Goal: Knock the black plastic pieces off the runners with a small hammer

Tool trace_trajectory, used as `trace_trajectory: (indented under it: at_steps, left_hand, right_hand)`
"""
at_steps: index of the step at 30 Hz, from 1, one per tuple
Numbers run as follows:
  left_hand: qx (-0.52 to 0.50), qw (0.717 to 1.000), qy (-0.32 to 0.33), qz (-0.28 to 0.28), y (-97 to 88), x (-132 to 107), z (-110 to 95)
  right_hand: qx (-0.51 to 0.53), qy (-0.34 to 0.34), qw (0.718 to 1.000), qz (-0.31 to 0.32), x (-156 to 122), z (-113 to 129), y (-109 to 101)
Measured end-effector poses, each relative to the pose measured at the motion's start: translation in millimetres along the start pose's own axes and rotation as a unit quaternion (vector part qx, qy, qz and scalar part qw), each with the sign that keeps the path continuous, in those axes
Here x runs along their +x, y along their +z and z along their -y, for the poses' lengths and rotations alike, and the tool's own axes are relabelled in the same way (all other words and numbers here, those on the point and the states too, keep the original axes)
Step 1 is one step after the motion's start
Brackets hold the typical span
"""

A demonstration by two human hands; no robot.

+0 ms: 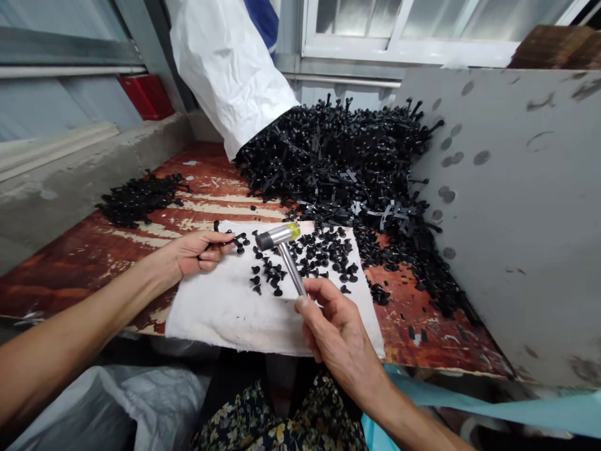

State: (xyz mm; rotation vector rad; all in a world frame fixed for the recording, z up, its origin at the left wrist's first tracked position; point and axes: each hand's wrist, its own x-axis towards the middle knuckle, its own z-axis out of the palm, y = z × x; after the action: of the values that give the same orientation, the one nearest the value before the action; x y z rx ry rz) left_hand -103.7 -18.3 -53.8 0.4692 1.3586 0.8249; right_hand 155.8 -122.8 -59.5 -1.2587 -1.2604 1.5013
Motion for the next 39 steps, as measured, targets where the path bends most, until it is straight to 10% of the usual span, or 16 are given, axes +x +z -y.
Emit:
trace_trajectory:
  at_steps: [39]
  left_hand:
    - [0.008, 0.999, -0.027, -0.025, 8.4, -1.9, -3.0]
  right_hand:
    - [0.057, 0.043, 0.997, -0.008, -6.1, -22.5, -7.2]
